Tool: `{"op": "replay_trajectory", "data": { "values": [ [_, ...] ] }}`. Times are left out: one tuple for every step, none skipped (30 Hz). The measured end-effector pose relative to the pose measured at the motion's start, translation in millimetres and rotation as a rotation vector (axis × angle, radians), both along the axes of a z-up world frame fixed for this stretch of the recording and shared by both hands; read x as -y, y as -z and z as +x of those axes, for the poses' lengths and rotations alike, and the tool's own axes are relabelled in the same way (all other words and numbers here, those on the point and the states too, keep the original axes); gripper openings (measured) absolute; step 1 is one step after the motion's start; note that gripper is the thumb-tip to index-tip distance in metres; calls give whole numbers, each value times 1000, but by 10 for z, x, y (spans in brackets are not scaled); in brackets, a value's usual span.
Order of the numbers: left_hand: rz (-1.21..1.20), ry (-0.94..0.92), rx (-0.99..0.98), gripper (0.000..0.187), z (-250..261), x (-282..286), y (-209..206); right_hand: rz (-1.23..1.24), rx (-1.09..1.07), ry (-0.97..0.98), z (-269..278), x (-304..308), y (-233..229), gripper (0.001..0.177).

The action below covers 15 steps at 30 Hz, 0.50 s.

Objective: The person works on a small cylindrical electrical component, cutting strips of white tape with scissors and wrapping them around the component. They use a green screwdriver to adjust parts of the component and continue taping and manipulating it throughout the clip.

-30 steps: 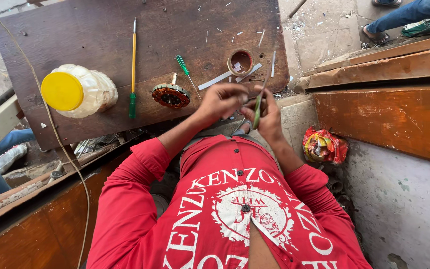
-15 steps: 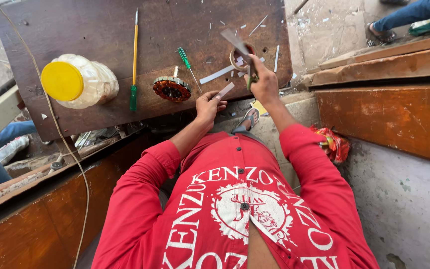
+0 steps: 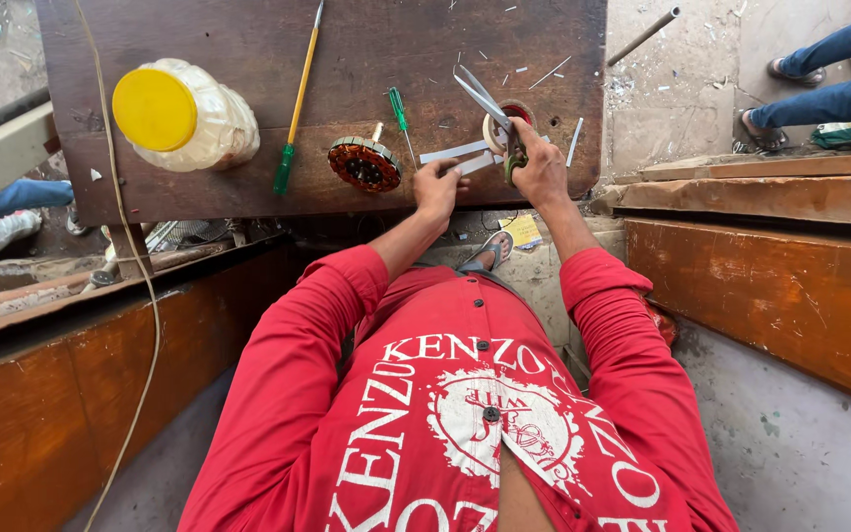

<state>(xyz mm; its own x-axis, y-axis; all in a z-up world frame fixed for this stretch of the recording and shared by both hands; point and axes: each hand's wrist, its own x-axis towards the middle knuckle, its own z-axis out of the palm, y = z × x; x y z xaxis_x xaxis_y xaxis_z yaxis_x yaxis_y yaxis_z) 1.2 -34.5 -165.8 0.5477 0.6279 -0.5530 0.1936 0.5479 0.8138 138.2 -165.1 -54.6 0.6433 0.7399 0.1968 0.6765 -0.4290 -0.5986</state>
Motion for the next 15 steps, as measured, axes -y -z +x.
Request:
{"op": "replay_trajectory", "data": {
  "values": [
    [25, 5, 13, 22, 36, -6, 10, -2, -4, -1, -21, 5, -12, 59],
    [50, 13, 26, 21, 74, -17, 18, -3, -8, 1, -53, 5, -15, 60],
    [47, 17, 31, 21, 116, -30, 22, -4, -12, 3, -85, 5, -13, 60],
    [42, 22, 35, 21, 162, -15, 26, 4, -18, 25, -108, 31, -11, 60],
    [37, 26, 38, 21, 201, 3, 19, 11, -25, 48, -141, 56, 1, 59],
    [47, 29, 15, 22, 231, -2, 6, 20, -31, 70, -182, 78, 20, 58],
    [56, 32, -9, 23, 256, -2, -13, 17, -135, 119, -231, 115, 43, 62],
    [66, 32, -32, 24, 268, -16, -34, 14, -238, 164, -300, 157, 74, 66],
    [71, 49, -43, 25, 258, -35, -55, 10, -341, 209, -384, 212, 111, 71],
    [75, 64, -53, 26, 234, -44, -74, 51, -418, 188, -498, 290, 153, 68],
    [79, 78, -64, 27, 211, -58, -88, 93, -496, 167, -634, 401, 190, 67],
    [52, 68, -53, 28, 188, -74, -97, 57, -550, 111, -780, 514, 232, 72],
    [25, 57, -42, 28, 168, -87, -101, 21, -605, 54, -919, 622, 277, 77],
    [-1, 46, -31, 28, 152, -107, -98, -9, -907, 110, -1064, 719, 325, 77],
    [-9, 48, -15, 28, 136, -121, -89, -40, -1209, 165, -1197, 798, 375, 78]
  ]
}}
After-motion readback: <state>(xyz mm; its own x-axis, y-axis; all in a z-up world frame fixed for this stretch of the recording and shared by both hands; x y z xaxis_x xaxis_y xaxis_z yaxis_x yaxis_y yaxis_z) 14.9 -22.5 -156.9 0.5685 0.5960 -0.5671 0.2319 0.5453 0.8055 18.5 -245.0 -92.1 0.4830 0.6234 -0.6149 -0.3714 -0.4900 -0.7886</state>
